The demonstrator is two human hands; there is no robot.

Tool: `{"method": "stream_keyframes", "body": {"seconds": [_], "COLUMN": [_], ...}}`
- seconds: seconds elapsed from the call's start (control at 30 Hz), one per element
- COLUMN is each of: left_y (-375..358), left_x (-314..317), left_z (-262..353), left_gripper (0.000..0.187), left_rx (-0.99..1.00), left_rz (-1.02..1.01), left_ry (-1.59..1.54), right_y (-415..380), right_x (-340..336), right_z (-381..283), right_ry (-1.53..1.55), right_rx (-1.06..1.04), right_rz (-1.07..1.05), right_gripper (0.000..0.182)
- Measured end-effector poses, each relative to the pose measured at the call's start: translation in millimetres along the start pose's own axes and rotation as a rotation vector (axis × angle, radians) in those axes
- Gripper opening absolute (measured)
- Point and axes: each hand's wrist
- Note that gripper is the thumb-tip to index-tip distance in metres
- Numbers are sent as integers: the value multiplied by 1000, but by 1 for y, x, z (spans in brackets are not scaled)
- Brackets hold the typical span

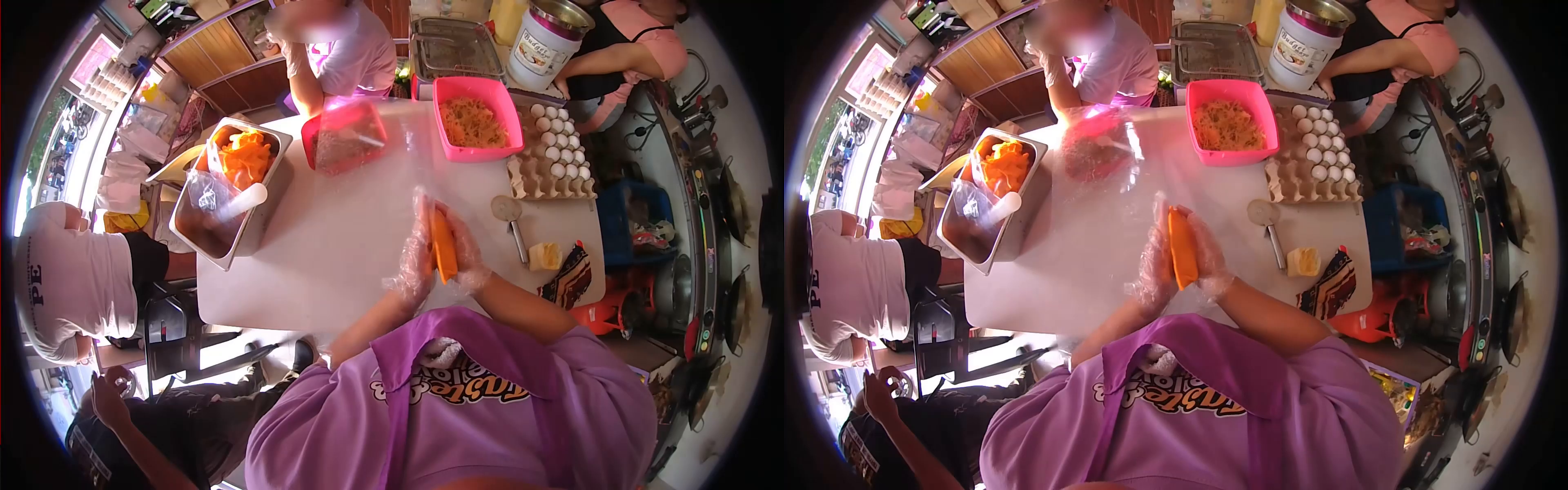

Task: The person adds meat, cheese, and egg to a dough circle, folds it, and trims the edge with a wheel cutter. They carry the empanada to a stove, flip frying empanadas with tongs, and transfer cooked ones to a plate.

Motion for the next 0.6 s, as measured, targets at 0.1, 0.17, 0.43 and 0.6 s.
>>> {"method": "stream_keyframes", "body": {"seconds": [0.1,0.17,0.43,0.6], "left_y": [0,0,11,0], "left_x": [13,9,-19,-87], "left_z": [12,0,44,112], "left_gripper": [75,79,86,101], "left_rx": [18,3,-202,-171], "left_rz": [-184,-206,-39,-193], "left_ry": [406,272,-337,-389], "right_y": [-3,-12,-44,-46], "right_x": [-19,-17,-64,-87], "right_z": [-15,-26,-41,-46], "right_ry": [142,218,64,451], "right_rx": [83,146,87,185], "right_rz": [-289,-373,-413,-343], "right_gripper": [50,52,61,57]}}
Point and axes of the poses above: each hand's wrist, its own y-axis towards the middle knuckle, its own x-axis out of the palm, z = x × y, and after that the axes turned 12 degrees about x, right-handed
